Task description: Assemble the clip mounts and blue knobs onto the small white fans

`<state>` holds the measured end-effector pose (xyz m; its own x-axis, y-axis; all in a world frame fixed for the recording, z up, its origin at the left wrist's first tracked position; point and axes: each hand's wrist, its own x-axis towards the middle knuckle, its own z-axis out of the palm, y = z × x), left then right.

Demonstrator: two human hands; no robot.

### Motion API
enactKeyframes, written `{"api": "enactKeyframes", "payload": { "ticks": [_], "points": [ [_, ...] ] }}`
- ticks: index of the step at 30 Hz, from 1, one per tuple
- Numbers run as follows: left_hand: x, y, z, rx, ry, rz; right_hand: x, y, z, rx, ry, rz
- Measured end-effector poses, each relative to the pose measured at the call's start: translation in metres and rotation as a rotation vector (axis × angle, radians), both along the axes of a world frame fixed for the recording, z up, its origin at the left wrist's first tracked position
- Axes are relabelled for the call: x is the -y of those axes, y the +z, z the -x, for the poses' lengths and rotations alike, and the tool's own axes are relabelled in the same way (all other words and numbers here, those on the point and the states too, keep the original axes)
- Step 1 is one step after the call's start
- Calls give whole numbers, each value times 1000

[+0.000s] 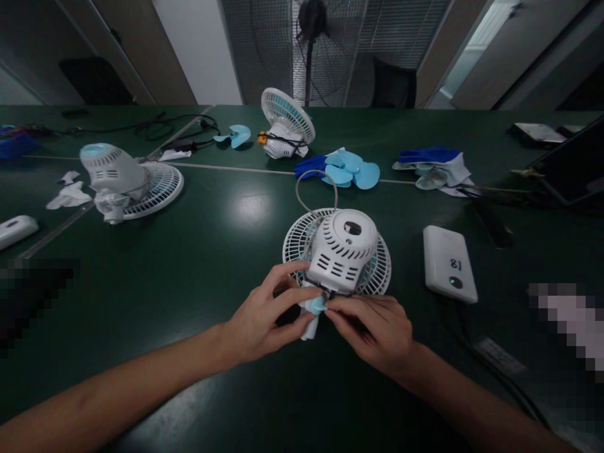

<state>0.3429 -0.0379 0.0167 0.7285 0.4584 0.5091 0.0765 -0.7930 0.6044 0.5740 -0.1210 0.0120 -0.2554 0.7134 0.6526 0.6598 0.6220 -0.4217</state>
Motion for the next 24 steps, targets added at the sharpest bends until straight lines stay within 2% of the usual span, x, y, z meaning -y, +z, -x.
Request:
{"api": "enactKeyframes", "payload": {
  "ticks": [9,20,22,24],
  "points": [
    [0,1,0,2,-9,18,5,-5,-2,-15,40,-10],
    [0,-2,1,0,-10,35,5,-2,-3,20,61,-25],
    [0,-3,1,1,-13,38,8,-1,2,71,105,-40],
    [0,-3,1,5,-14,40,14,0,11,153,216,-64]
  ]
}}
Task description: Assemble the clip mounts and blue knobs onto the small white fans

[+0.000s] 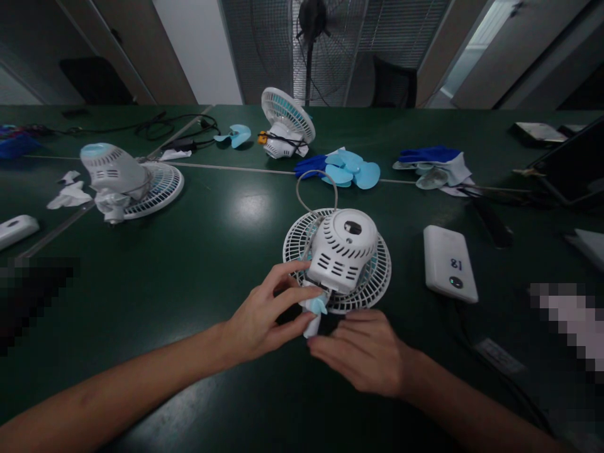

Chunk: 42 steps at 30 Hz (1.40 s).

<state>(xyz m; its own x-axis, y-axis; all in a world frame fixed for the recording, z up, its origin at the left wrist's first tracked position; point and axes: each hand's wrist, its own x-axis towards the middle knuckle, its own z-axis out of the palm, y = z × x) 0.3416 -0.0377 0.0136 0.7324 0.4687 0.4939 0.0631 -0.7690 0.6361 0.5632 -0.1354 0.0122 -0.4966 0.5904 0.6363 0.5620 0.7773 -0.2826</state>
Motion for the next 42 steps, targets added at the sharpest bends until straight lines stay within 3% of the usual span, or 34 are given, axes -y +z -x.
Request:
{"api": "enactKeyframes", "payload": {
  "ticks": [4,10,12,31,42],
  "points": [
    [0,1,0,-5,14,-6,9,3,11,-28,87,-32],
    [0,4,-1,-3,14,-26,-3,5,-4,-117,-237,-38],
    [1,4,-2,-13,22,-26,-5,2,-7,-97,-283,-27],
    [1,4,-1,-8,27,-34,-4,-3,-5,-68,-309,19],
    [1,5,-2,-19,34,-25,-7,4,0,-159,-326,74]
  ]
}}
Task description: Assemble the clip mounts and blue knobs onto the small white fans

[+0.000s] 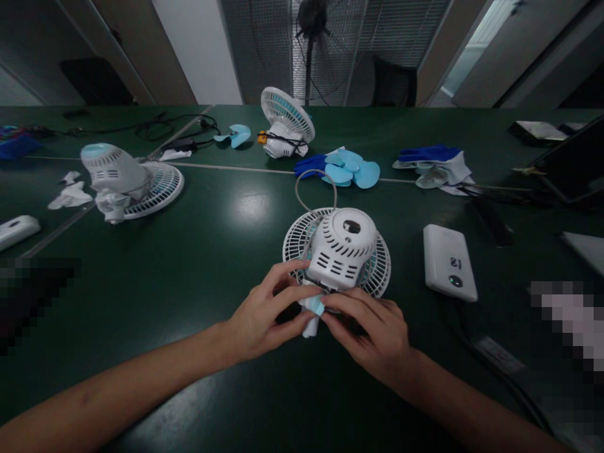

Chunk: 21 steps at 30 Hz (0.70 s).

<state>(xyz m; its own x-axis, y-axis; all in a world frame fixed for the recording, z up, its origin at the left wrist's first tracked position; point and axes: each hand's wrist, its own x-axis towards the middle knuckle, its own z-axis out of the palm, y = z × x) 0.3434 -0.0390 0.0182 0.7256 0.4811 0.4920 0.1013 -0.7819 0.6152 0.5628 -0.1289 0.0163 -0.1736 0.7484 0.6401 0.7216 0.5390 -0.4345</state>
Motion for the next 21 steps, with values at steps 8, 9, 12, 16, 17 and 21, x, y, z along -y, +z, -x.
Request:
{"api": "enactKeyframes", "payload": {
  "ticks": [8,9,12,16,17,21],
  "points": [
    [-1,0,0,-1,-11,-15,-1,-1,2,-44,-18,33],
    [-1,0,0,-1,-12,-12,-1,-2,2,-49,-15,37],
    [-1,-1,0,3,-14,-1,0,-3,2,-62,-10,39],
    [-1,-1,0,11,-21,1,-1,-3,3,-91,-14,41],
    [-1,-1,0,15,-22,-1,-1,-3,3,-100,-10,42],
    [-1,-1,-1,16,-20,-14,-2,-4,4,-131,6,37]
  ]
}}
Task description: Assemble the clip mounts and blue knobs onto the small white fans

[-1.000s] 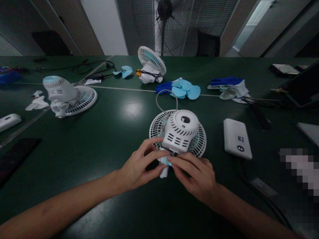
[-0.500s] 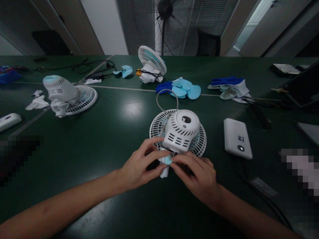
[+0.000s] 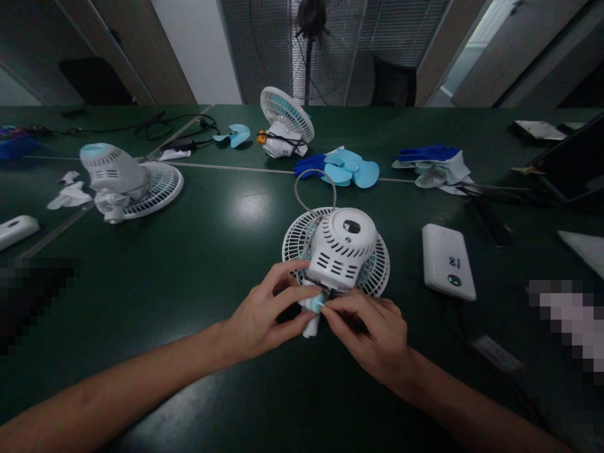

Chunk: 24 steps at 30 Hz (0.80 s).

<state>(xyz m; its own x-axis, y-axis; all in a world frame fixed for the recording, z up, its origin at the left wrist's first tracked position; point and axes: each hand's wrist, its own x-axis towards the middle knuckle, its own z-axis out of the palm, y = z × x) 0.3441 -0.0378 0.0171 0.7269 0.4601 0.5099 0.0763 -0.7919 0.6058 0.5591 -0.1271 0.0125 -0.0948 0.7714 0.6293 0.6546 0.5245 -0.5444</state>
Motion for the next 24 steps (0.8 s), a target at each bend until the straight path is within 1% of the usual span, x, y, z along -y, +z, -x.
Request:
{"api": "enactKeyframes", "payload": {
  "ticks": [7,10,12,15,18,22,24],
  "points": [
    [0,0,1,-9,-2,-3,-1,1,0,-26,41,-15],
    [0,1,1,-8,-2,-6,0,2,-2,-49,66,-46],
    [0,1,0,-8,-1,-4,1,3,-4,-51,58,-76],
    [0,2,0,-6,-2,2,1,4,-6,-33,46,-121],
    [0,1,1,-8,0,8,1,6,-7,-23,68,-152],
    [-1,-1,2,-19,-5,18,1,5,-9,41,94,-142],
    [-1,-3,2,-17,-11,17,1,3,-10,101,78,-134]
  ]
}}
